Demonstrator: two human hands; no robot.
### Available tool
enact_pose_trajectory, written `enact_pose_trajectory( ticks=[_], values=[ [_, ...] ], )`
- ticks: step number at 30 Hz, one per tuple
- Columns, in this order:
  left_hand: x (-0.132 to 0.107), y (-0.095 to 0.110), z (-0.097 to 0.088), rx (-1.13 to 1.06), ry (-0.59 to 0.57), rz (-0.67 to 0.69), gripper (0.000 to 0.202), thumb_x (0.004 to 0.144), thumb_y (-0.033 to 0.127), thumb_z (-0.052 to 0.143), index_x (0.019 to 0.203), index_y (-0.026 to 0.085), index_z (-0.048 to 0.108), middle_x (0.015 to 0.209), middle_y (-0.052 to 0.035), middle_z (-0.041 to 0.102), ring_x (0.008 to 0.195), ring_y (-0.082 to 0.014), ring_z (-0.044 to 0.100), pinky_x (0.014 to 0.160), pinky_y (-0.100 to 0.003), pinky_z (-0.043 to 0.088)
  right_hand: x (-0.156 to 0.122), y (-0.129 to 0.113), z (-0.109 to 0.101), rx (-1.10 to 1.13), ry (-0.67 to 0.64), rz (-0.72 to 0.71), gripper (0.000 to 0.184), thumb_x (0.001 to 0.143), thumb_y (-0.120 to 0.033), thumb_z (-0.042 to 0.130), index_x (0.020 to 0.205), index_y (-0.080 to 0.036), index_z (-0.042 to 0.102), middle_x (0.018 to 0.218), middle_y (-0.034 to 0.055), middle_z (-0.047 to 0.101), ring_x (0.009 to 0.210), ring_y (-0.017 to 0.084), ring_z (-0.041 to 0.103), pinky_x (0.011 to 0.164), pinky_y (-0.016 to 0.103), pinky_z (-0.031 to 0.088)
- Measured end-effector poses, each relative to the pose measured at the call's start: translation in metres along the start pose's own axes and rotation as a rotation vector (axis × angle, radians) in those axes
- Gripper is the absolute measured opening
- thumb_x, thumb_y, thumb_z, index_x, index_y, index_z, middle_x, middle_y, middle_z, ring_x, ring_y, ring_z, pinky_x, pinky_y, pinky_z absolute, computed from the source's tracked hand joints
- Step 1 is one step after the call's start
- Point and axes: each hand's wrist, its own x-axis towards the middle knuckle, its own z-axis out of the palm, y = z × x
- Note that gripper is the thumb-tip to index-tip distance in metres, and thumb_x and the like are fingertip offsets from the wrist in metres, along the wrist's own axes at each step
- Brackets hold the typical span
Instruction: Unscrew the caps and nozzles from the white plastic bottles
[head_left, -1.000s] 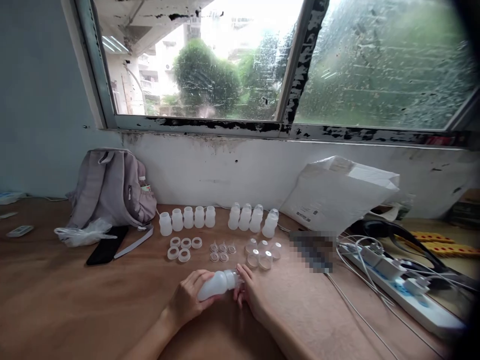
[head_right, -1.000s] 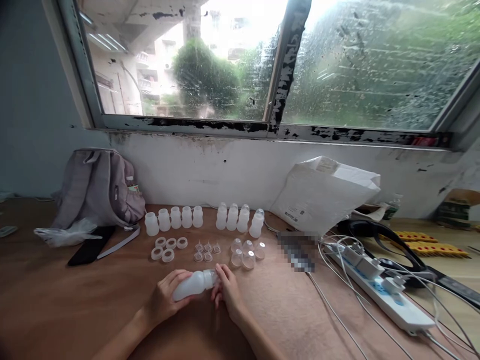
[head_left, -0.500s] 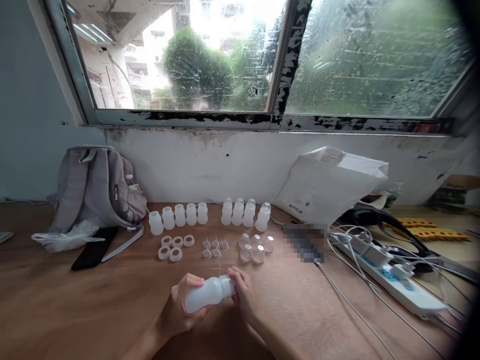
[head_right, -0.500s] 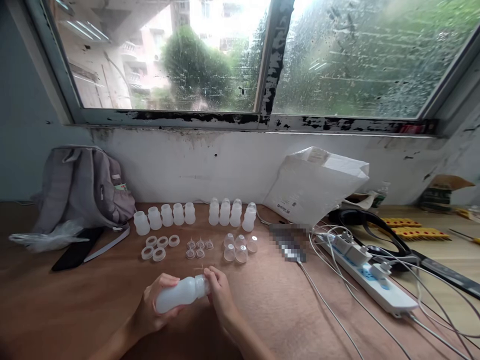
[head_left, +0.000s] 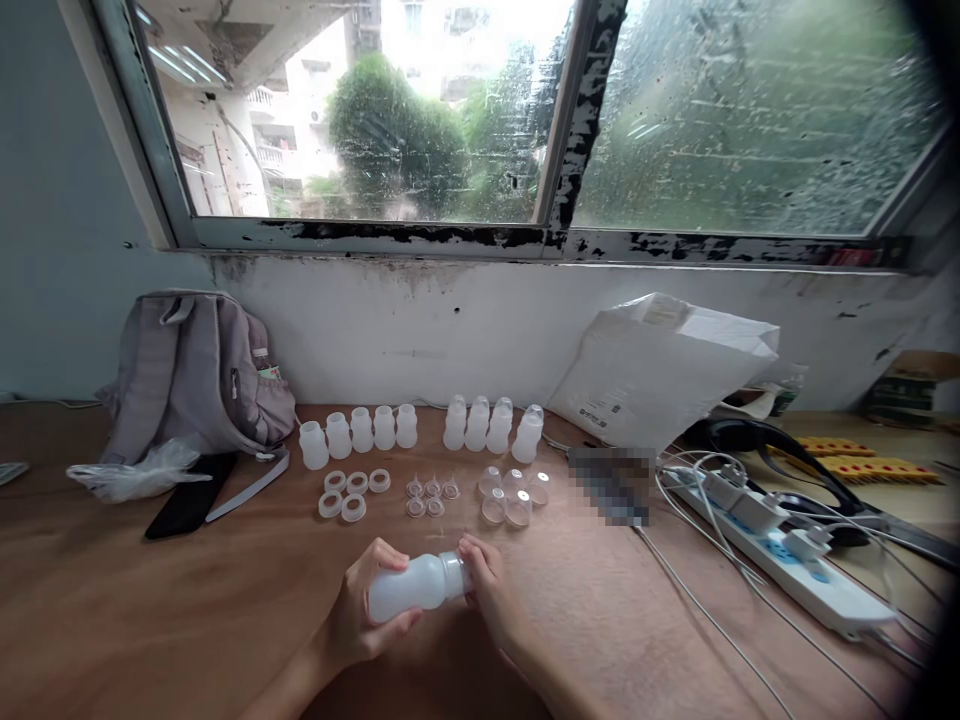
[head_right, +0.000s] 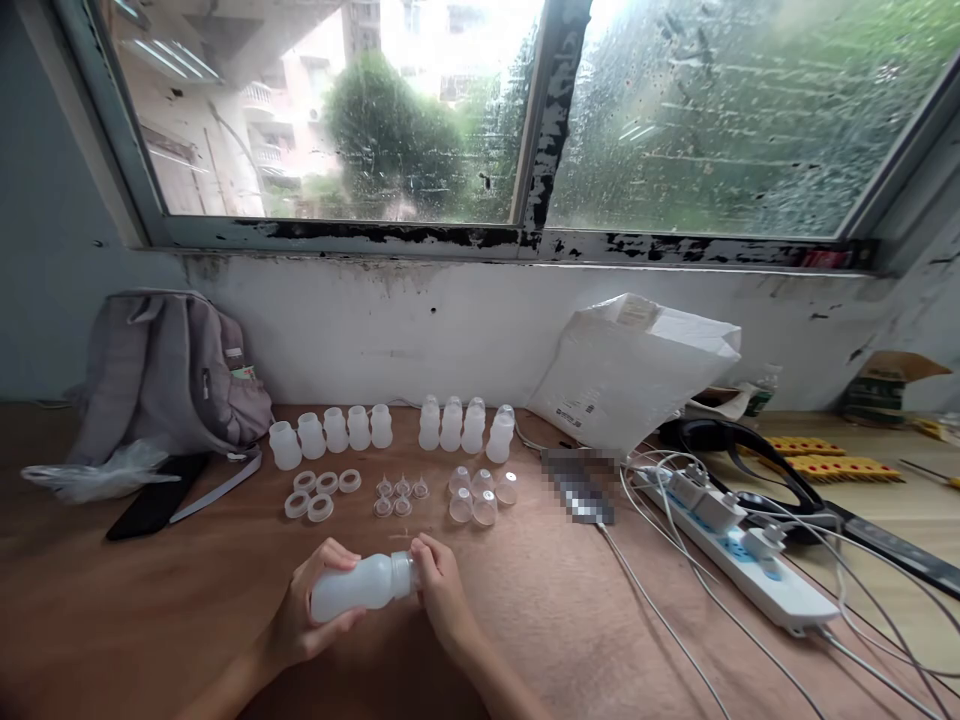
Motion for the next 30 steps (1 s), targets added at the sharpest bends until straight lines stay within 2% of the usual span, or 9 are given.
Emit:
enact_pose_trajectory(
  ticks=[4,7,10,16,24,30],
  values=[
    [-0.001,-0.001,0.0,0.029,-0.023,0.056,0.035,0.064,0.021,0.06,0.093,0.021,0.039,0.087,-0.0055,0.05,0.079,-0.0186,0.054,0.067,-0.031,0.045,0.002,0.004,-0.004,-0.179,0.044,-0.182,0.035,0.077,-0.044,0.039,0.053,-0.019,0.033,0.049,-0.0049,0.032,0.045,0.008,0.03,0.041,0.02,0.023],
    [-0.001,-0.001,0.0,0.046,-0.031,0.068,0.036,0.064,0.021,0.06,0.093,0.021,0.039,0.088,-0.0055,0.05,0.08,-0.0184,0.054,0.068,-0.031,0.045,0.001,0.005,-0.006,-0.271,0.071,-0.241,0.037,0.079,-0.042,0.036,0.051,-0.018,0.034,0.048,-0.0044,0.032,0.046,0.008,0.029,0.043,0.02,0.022],
    [-0.001,0.001,0.0,0.025,-0.035,0.037,0.034,0.064,0.023,0.059,0.092,0.021,0.039,0.087,-0.0054,0.05,0.078,-0.0185,0.054,0.066,-0.031,0.045,-0.001,0.005,-0.006,-0.27,0.055,-0.22,0.036,0.079,-0.042,0.036,0.052,-0.018,0.035,0.048,-0.0044,0.033,0.046,0.009,0.03,0.043,0.021,0.023],
    [-0.001,0.003,0.001,-0.038,-0.01,-0.039,0.032,0.064,0.025,0.059,0.089,0.021,0.039,0.083,-0.0038,0.049,0.073,-0.017,0.053,0.063,-0.03,0.044,-0.001,0.006,-0.003,-0.111,0.014,-0.103,0.031,0.078,-0.04,0.034,0.054,-0.019,0.035,0.047,-0.0055,0.033,0.043,0.009,0.032,0.041,0.02,0.023],
    [-0.003,0.003,0.004,0.006,0.02,-0.008,0.033,0.063,0.023,0.06,0.089,0.021,0.041,0.087,-0.0047,0.05,0.079,-0.0182,0.054,0.067,-0.03,0.045,-0.003,0.01,-0.003,-0.235,0.17,-0.24,0.036,0.08,-0.042,0.032,0.051,-0.02,0.036,0.047,-0.0037,0.035,0.044,0.011,0.032,0.042,0.023,0.024],
    [-0.006,0.006,0.01,0.068,0.055,0.023,0.034,0.064,0.023,0.06,0.091,0.021,0.04,0.087,-0.0054,0.05,0.082,-0.0196,0.054,0.068,-0.032,0.046,-0.004,0.005,0.0,-0.114,0.184,-0.142,0.031,0.078,-0.038,0.032,0.052,-0.021,0.034,0.047,-0.0038,0.036,0.044,0.011,0.035,0.041,0.023,0.028]
  ],
)
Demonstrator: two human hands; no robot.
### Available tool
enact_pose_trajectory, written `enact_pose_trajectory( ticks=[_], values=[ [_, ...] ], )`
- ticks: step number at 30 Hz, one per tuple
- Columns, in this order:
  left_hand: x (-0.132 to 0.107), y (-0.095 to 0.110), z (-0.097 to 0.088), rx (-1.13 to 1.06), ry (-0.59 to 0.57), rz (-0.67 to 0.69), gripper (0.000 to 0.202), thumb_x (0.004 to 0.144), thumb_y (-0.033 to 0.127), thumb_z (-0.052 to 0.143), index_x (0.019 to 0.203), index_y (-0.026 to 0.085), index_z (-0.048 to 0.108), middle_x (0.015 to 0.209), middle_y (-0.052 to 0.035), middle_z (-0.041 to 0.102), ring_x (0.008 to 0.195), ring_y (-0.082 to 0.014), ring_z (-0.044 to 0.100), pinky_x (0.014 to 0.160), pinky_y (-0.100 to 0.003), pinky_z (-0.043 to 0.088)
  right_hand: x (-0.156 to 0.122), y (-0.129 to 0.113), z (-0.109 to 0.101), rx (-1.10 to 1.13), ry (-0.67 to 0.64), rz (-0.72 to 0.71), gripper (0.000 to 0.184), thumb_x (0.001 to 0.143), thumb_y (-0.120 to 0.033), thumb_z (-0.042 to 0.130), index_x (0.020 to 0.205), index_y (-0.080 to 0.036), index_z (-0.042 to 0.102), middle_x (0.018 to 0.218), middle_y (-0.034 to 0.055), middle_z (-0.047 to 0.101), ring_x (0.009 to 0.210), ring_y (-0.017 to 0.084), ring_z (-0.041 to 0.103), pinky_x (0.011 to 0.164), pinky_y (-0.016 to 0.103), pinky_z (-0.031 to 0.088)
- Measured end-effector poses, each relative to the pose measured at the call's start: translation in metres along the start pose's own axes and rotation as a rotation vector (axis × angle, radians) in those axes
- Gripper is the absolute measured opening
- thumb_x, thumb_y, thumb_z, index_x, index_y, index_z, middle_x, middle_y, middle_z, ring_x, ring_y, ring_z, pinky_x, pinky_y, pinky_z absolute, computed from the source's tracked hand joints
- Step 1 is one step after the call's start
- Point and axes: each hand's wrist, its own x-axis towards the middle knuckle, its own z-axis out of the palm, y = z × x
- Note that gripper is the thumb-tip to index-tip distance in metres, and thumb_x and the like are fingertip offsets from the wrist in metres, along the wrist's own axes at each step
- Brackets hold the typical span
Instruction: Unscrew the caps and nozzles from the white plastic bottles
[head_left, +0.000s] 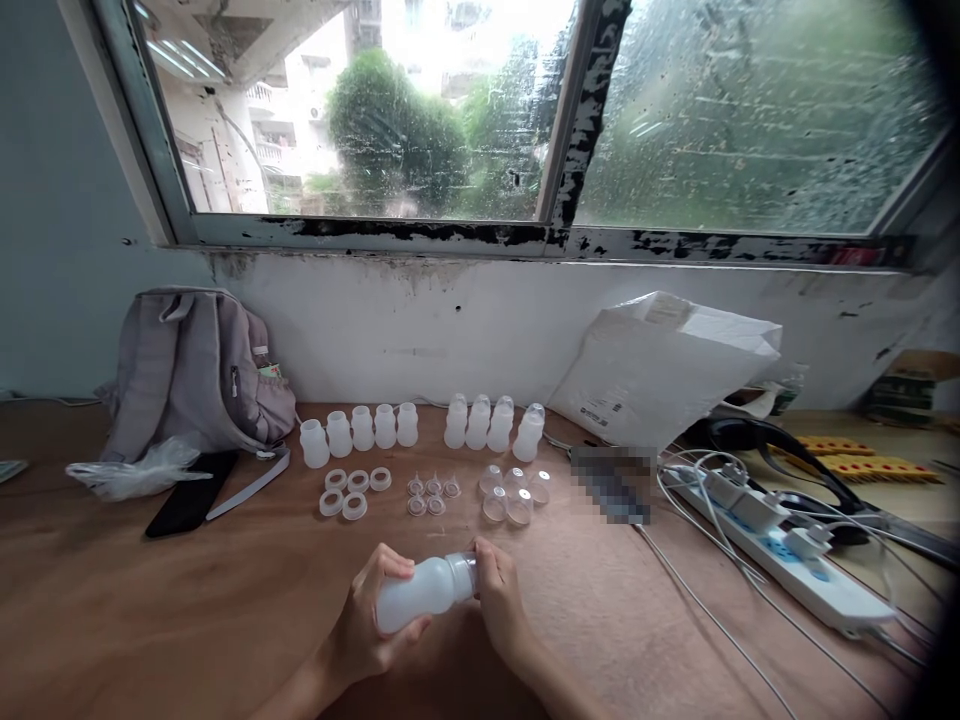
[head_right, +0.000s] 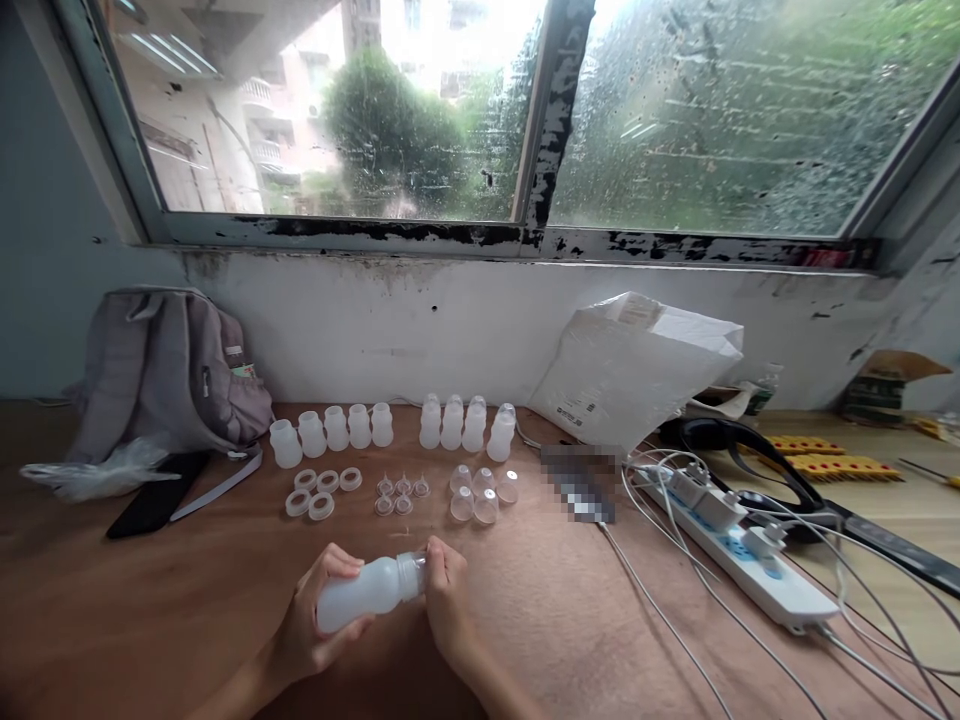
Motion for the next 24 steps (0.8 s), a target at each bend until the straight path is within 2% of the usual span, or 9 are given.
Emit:
enact_pose_trajectory(
  ticks=[4,6,11,14,16,21,24],
  values=[
    [-0.002,0.002,0.002,0.016,0.016,0.031,0.038,0.063,0.019,0.06,0.094,0.021,0.039,0.088,-0.0049,0.049,0.083,-0.019,0.054,0.069,-0.031,0.046,0.0,-0.004,0.002,0.047,-0.008,0.106,0.029,0.076,-0.037,0.032,0.053,-0.02,0.037,0.047,-0.0036,0.038,0.042,0.011,0.038,0.04,0.022,0.029],
    [-0.001,0.001,0.001,0.002,0.01,0.041,0.04,0.062,0.017,0.061,0.094,0.021,0.038,0.088,-0.0044,0.048,0.082,-0.0181,0.054,0.069,-0.03,0.045,0.0,-0.003,0.002,0.035,-0.022,0.104,0.029,0.076,-0.037,0.032,0.053,-0.02,0.037,0.047,-0.0037,0.038,0.042,0.011,0.037,0.039,0.022,0.028],
    [0.001,-0.003,-0.004,-0.067,-0.023,0.033,0.039,0.061,0.018,0.061,0.092,0.021,0.037,0.087,-0.0036,0.046,0.079,-0.0179,0.053,0.067,-0.031,0.045,0.002,0.005,-0.004,-0.116,-0.031,-0.13,0.037,0.079,-0.041,0.031,0.051,-0.019,0.036,0.045,-0.0038,0.035,0.043,0.01,0.033,0.042,0.022,0.026],
    [0.001,-0.004,-0.006,-0.085,-0.043,0.025,0.039,0.061,0.017,0.061,0.091,0.021,0.037,0.086,-0.0036,0.046,0.078,-0.0176,0.052,0.067,-0.031,0.044,0.003,0.007,-0.007,-0.165,-0.043,-0.186,0.039,0.081,-0.043,0.031,0.05,-0.019,0.037,0.045,-0.0036,0.035,0.042,0.01,0.032,0.043,0.022,0.025],
    [0.001,-0.005,-0.006,-0.096,-0.041,0.008,0.038,0.061,0.018,0.062,0.091,0.02,0.038,0.086,-0.0036,0.046,0.077,-0.0172,0.052,0.066,-0.03,0.044,0.003,0.007,-0.006,-0.132,-0.046,-0.143,0.038,0.08,-0.042,0.032,0.052,-0.018,0.038,0.046,-0.0037,0.035,0.043,0.009,0.033,0.042,0.022,0.026],
    [0.001,-0.007,-0.003,-0.133,-0.004,-0.023,0.035,0.062,0.02,0.061,0.091,0.019,0.041,0.085,-0.0036,0.047,0.075,-0.0171,0.052,0.064,-0.029,0.044,0.0,0.003,0.0,0.036,-0.059,0.085,0.033,0.078,-0.041,0.033,0.056,-0.018,0.04,0.048,-0.0043,0.037,0.042,0.01,0.037,0.038,0.02,0.029],
    [0.001,-0.008,-0.001,-0.135,0.012,-0.029,0.036,0.062,0.02,0.061,0.092,0.02,0.041,0.085,-0.0034,0.047,0.077,-0.0174,0.052,0.066,-0.03,0.044,-0.001,0.001,0.001,0.076,-0.024,0.141,0.032,0.077,-0.042,0.034,0.058,-0.018,0.041,0.049,-0.0039,0.039,0.043,0.01,0.039,0.037,0.02,0.03]
  ],
)
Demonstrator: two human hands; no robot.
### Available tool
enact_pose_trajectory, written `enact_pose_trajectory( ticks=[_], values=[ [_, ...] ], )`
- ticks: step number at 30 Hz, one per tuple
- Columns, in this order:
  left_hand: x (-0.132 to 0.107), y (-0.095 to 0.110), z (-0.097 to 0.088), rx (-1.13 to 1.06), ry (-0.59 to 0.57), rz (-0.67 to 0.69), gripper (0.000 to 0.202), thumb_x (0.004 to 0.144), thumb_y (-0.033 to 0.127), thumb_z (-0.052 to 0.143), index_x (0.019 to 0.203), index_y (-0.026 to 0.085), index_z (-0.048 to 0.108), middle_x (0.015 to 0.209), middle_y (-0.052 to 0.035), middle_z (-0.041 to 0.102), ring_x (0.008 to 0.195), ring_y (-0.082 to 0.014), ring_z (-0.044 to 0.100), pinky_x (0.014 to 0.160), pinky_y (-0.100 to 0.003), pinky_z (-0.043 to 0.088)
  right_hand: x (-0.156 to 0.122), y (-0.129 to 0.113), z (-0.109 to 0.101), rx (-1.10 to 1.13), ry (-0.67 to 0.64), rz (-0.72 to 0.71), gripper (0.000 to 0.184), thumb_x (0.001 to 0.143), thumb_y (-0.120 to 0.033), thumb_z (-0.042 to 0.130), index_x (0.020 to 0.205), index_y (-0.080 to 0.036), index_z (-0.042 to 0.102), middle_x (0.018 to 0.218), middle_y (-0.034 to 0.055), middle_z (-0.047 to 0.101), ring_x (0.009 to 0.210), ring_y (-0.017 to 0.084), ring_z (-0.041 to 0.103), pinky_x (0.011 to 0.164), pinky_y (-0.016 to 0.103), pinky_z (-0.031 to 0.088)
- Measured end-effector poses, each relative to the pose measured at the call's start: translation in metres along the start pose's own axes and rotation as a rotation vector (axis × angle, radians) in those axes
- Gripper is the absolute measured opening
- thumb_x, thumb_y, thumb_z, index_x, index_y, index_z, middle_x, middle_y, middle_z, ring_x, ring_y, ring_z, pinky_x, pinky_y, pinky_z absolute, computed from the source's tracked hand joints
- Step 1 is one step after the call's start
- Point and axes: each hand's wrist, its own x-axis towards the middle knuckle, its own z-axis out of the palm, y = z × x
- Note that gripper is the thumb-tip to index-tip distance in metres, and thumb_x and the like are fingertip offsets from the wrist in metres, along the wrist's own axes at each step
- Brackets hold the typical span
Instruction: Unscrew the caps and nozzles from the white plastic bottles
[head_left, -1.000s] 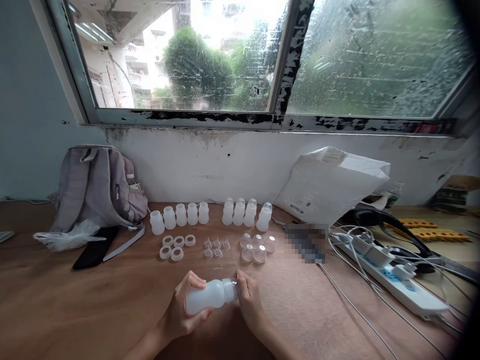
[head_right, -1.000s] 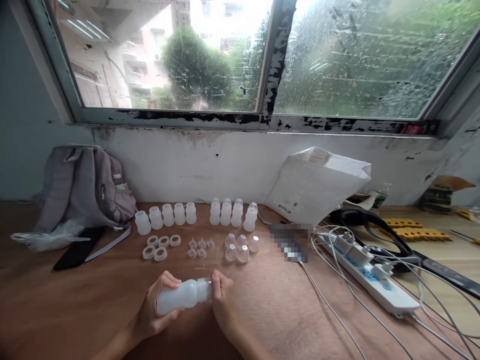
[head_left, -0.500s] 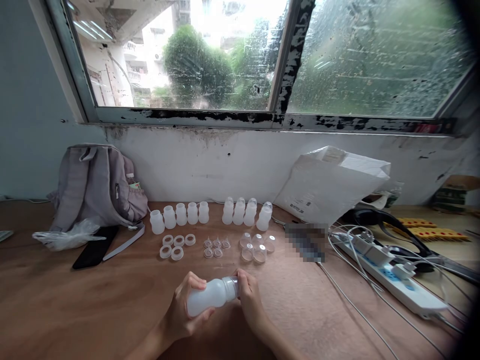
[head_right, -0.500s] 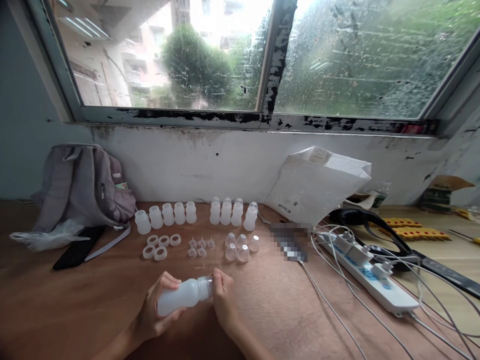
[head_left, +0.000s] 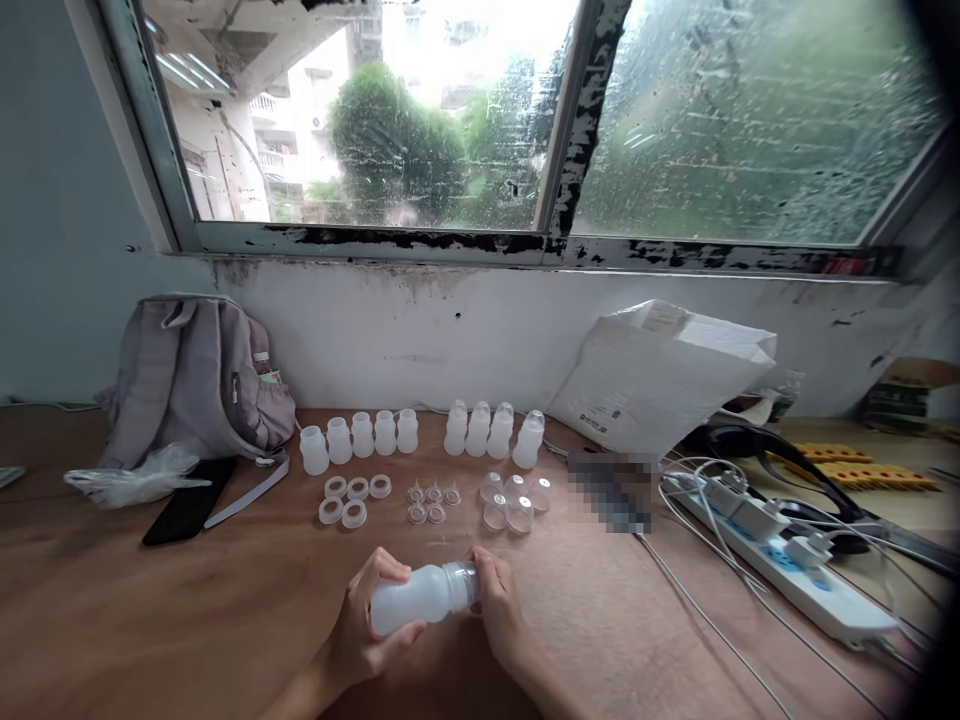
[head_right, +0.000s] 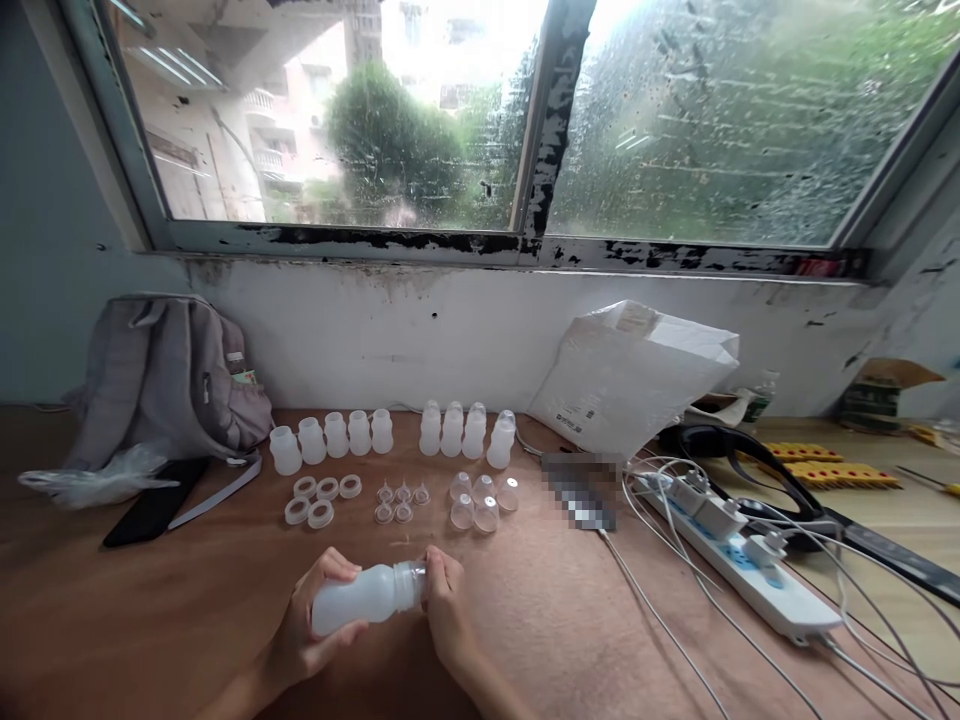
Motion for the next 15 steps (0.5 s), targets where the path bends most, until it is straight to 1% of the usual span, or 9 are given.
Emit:
enact_pose_trajectory(
  ticks=[4,7,10,15],
  values=[
    [-0.0001,-0.0008,0.0013,0.007,-0.002,0.011,0.036,0.062,0.019,0.061,0.093,0.02,0.04,0.086,-0.0038,0.046,0.081,-0.0183,0.052,0.069,-0.032,0.044,0.0002,-0.0007,0.0001,0.015,0.029,-0.025,0.033,0.075,-0.045,0.037,0.056,-0.018,0.042,0.048,-0.0041,0.04,0.044,0.01,0.04,0.038,0.02,0.032],
    [-0.0005,0.0004,0.0019,0.016,0.002,0.002,0.036,0.063,0.02,0.06,0.092,0.02,0.04,0.085,-0.0037,0.046,0.077,-0.0172,0.052,0.065,-0.031,0.045,0.0014,-0.0014,0.0007,0.048,0.05,0.028,0.032,0.074,-0.044,0.037,0.056,-0.018,0.043,0.048,-0.0044,0.039,0.043,0.01,0.039,0.037,0.02,0.031],
    [-0.0009,0.0033,0.0027,0.058,-0.006,0.011,0.037,0.063,0.019,0.061,0.092,0.02,0.039,0.085,-0.0039,0.047,0.074,-0.0165,0.053,0.064,-0.029,0.046,0.0029,-0.0024,0.0016,0.067,0.059,0.034,0.032,0.074,-0.043,0.037,0.054,-0.018,0.042,0.046,-0.0044,0.039,0.042,0.01,0.038,0.036,0.019,0.03],
    [-0.002,0.0054,0.0035,0.156,-0.018,0.074,0.039,0.063,0.018,0.061,0.095,0.02,0.038,0.087,-0.0048,0.049,0.075,-0.0163,0.055,0.064,-0.028,0.047,0.004,-0.0042,0.0024,0.055,0.083,0.075,0.029,0.072,-0.04,0.038,0.052,-0.019,0.041,0.044,-0.0051,0.039,0.04,0.009,0.037,0.035,0.02,0.029]
  ],
)
